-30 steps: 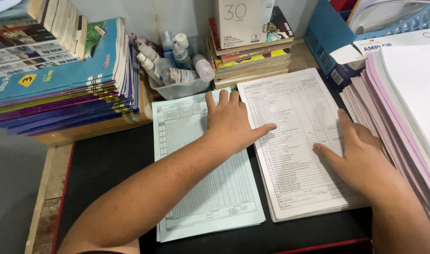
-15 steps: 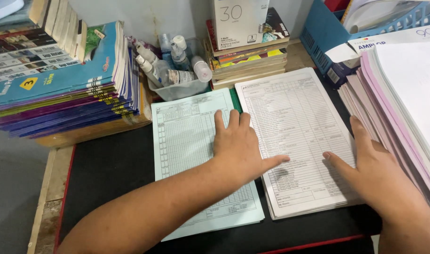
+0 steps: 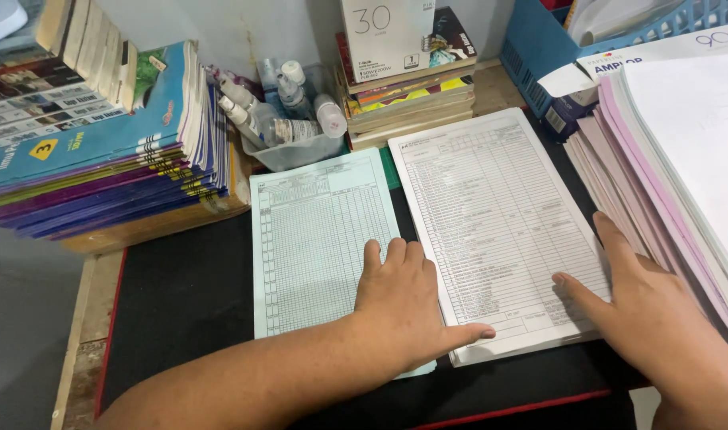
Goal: Organizing and comparing printed forms and documents on a desk
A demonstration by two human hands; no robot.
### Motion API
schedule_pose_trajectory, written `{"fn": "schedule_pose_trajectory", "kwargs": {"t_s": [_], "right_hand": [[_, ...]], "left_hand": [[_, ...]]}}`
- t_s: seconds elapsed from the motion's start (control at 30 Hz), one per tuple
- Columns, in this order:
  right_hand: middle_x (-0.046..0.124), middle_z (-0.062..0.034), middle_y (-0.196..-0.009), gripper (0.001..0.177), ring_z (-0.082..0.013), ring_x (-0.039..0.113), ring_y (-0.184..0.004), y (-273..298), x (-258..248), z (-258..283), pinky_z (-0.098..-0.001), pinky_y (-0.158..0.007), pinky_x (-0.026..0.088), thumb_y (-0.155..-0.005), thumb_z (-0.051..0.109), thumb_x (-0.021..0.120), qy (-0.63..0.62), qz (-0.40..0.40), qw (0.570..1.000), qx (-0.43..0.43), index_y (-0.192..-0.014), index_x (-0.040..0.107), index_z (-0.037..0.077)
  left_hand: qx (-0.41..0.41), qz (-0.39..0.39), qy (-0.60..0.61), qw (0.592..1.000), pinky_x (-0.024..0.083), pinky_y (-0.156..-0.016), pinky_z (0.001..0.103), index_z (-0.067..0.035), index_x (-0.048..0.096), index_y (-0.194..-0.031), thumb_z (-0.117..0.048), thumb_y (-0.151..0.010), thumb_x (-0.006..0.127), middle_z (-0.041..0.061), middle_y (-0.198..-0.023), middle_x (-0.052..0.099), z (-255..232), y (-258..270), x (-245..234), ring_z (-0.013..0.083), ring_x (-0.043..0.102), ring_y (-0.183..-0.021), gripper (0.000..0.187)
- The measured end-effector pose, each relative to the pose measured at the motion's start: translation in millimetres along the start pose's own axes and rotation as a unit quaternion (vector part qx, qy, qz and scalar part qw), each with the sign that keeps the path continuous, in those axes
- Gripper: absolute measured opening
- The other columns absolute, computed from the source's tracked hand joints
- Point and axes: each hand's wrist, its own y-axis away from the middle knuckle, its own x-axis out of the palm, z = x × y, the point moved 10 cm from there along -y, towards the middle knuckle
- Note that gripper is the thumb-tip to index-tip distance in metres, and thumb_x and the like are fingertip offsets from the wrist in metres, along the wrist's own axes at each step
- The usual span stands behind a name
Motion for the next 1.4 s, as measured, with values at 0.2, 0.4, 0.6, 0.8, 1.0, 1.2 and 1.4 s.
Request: {"fn": "schedule_pose_trajectory", "kwargs": {"t_s": [0.2,0.4,0.6,0.8,1.0,1.2,1.4], "right_hand": [[0.053,-0.019,-0.146,0.092,-0.042,0.054,-0.134,2,8,-1,-0.0492,-0.109,0.046,-0.086,0.053,0.057,-0.002,0.045,0.999,0.002,-0.165,0.018,0.027],[0.052,-0.0263,-0.145,0.091,-0.05,0.052,-0.134,15,0,2,-0.054,-0.109,0.045,-0.088,0.05,0.057,-0.012,0.027,0.999,0.043,-0.166,0.016,0.025],[0.053,-0.0245,-0.145,0.09,-0.0493,0.054,-0.132,5,7,-4,-0.0535,-0.108,0.046,-0.086,0.05,0.06,-0.011,0.011,1.0,0.007,-0.163,0.021,0.023],[0.05,-0.0262,-0.147,0.094,-0.0493,0.054,-0.133,15,3,-3,-0.0532,-0.109,0.044,-0.086,0.047,0.06,-0.019,0.018,0.999,0.041,-0.167,0.014,0.029],[0.05,-0.0228,-0.147,0.096,-0.0493,0.057,-0.129,8,7,-8,-0.0514,-0.109,0.045,-0.084,0.047,0.063,-0.026,0.0,1.0,0.011,-0.166,0.016,0.03],[0.048,-0.0238,-0.147,0.096,-0.0453,0.056,-0.132,16,4,8,-0.0525,-0.107,0.049,-0.088,0.049,0.059,0.014,0.04,0.999,0.035,-0.168,0.009,0.031],[0.054,-0.0329,-0.134,0.099,-0.0487,0.056,-0.124,-15,15,7,-0.0532,-0.104,0.046,-0.084,0.051,0.061,0.024,-0.057,0.993,-0.098,-0.167,0.019,0.017]], "left_hand": [[0.029,0.018,0.014,0.999,0.023,-0.108,0.054,0.004,0.062,-0.129,-0.102,-0.075,0.031,0.019,-0.128,0.06,-12,8,7,0.0347,0.049,-0.117,0.123],[0.021,0.033,-0.011,0.999,0.022,-0.109,0.056,0.004,0.062,-0.13,-0.104,-0.076,0.032,0.019,-0.126,0.063,-14,13,16,0.0359,0.052,-0.116,0.124],[0.058,0.08,0.025,0.995,0.021,-0.112,0.055,0.005,0.063,-0.127,-0.097,-0.077,0.024,0.021,-0.125,0.062,-26,22,13,0.0366,0.051,-0.117,0.121],[0.05,0.045,0.031,0.997,0.025,-0.105,0.053,0.003,0.067,-0.122,-0.099,-0.075,0.029,0.021,-0.122,0.064,-21,22,9,0.0367,0.054,-0.115,0.119],[0.052,0.102,0.04,0.993,0.023,-0.108,0.052,0.003,0.063,-0.128,-0.096,-0.074,0.025,0.02,-0.128,0.061,-22,26,7,0.0356,0.051,-0.119,0.119],[-0.012,0.01,0.036,0.999,0.031,-0.104,0.054,0.0,0.064,-0.127,-0.099,-0.08,0.03,0.019,-0.125,0.063,7,-1,-13,0.035,0.055,-0.116,0.115],[-0.077,-0.028,0.062,0.995,0.032,-0.1,0.047,-0.005,0.066,-0.123,-0.097,-0.082,0.031,0.013,-0.122,0.064,38,-35,-31,0.0298,0.055,-0.113,0.107]]}}
